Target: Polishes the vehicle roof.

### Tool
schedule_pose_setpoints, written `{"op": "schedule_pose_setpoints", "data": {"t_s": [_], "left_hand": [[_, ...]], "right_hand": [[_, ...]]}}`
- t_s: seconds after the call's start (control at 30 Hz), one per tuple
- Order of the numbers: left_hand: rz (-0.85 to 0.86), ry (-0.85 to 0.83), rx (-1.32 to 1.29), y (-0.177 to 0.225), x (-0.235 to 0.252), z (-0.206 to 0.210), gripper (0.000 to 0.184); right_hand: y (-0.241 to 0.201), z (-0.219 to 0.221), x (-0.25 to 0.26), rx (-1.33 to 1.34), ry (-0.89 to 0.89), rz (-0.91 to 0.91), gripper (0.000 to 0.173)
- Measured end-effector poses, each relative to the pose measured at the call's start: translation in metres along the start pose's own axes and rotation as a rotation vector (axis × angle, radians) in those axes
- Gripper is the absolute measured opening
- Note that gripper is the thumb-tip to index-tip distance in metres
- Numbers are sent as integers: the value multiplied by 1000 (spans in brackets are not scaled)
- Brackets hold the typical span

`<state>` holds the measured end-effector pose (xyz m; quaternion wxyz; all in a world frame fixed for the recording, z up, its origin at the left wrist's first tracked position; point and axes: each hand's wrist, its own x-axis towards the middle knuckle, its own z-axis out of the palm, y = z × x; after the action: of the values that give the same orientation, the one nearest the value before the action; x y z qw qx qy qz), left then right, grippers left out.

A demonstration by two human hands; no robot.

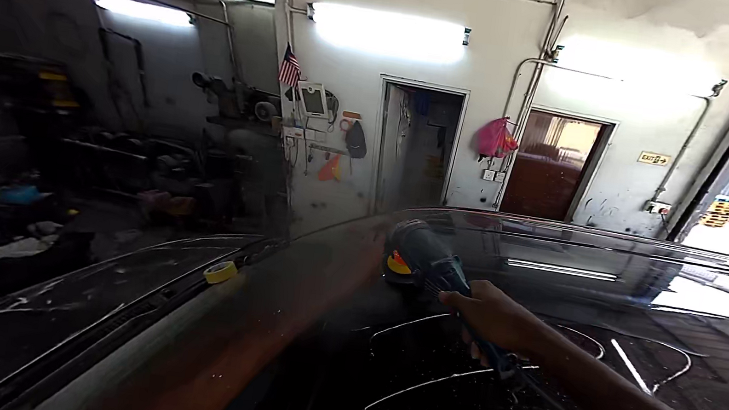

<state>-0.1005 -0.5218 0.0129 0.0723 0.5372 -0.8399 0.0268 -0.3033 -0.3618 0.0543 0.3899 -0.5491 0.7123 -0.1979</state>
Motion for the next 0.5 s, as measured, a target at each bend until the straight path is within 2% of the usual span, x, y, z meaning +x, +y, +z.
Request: {"op": "schedule_pose_setpoints", "data": {"t_s": [0.07, 0.13, 0.23, 0.33, 0.5], "left_hand": [[-39, 144, -66, -33, -2, 33, 49], [-92, 176, -105, -56, -10, 52, 46], [-191, 137, -125, -72, -25, 62, 42], [-230, 110, -98, -69, -37, 63, 43], [-195, 44, 21, -26, -31, 42, 41]], "right_hand": [[-13, 19, 6, -39, -38, -8, 50], [-23, 34, 7, -87, -73, -31, 50], [-28, 48, 0, -162, -108, -83, 49], [-26, 46, -11, -201, -123, -91, 48], [-7, 16, -34, -151, -85, -26, 49]]}}
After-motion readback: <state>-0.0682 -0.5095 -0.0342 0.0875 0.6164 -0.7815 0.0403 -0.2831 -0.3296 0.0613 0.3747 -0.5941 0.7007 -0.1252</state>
